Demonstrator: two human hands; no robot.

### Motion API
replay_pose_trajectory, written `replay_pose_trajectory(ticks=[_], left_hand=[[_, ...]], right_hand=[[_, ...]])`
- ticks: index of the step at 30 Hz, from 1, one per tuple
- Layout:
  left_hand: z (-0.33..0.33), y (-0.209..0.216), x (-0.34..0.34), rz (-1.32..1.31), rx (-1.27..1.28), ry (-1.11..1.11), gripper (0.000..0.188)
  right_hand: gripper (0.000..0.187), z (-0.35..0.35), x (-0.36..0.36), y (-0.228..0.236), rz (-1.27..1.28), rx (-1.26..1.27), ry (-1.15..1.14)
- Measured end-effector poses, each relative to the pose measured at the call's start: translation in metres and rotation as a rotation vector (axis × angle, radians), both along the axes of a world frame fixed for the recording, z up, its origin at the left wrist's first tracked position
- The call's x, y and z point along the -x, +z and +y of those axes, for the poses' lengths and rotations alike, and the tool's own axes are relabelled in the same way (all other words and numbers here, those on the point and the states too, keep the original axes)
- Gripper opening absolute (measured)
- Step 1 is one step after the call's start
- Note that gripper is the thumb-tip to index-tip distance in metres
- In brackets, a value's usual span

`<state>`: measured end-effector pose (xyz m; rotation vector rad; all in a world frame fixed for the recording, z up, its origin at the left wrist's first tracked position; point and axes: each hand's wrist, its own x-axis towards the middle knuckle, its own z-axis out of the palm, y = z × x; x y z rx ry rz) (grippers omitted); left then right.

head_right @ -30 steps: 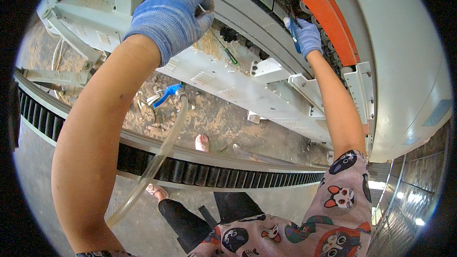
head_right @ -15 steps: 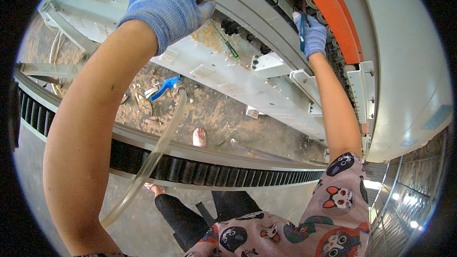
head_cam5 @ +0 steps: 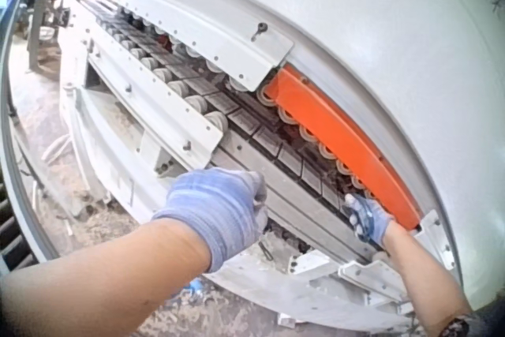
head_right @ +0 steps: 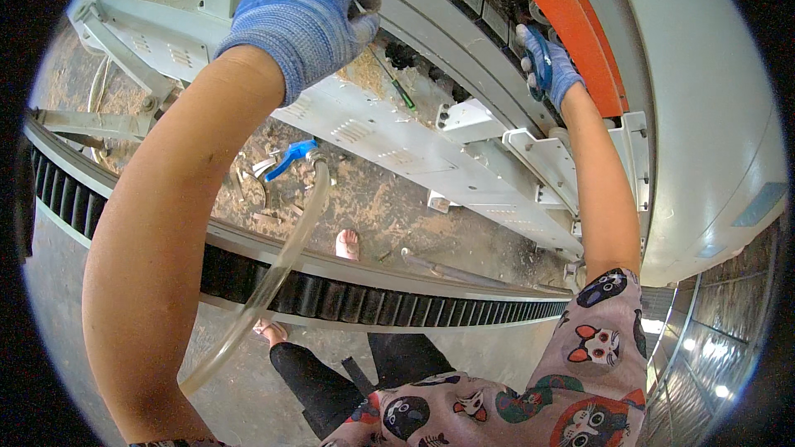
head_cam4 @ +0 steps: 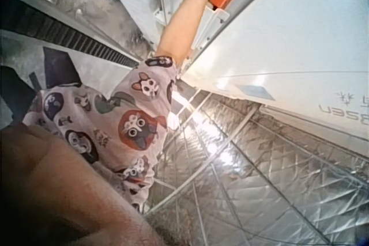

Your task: The person cleans a large industrial machine using a blue air blow gun and a pair of scissors. They remove debris from the machine's rollers and tracks, then briefly interact with a control panel before resuming cleaning.

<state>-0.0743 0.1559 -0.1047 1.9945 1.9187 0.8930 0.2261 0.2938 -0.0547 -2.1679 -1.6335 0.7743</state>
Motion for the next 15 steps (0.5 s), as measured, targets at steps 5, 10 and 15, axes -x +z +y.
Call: replay_pose_trajectory(ticks=[5, 10, 15], left_hand=[[0.003, 0.004, 0.001, 0.059, 0.080, 0.003, 0.026], [0.004, 0.005, 0.001, 0.003, 0.094, -0.012, 0.025], [0.005, 0.013, -0.002, -0.001, 0.063, -0.007, 0.026]], right_hand=[[0.038, 0.007, -0.003, -0.002, 0.007, -0.039, 0.025], [0.042, 0.010, -0.006, 0.004, -0.052, -0.001, 0.074], [0.042, -0.012, -0.016, 0.005, 0.229, -0.088, 0.051]])
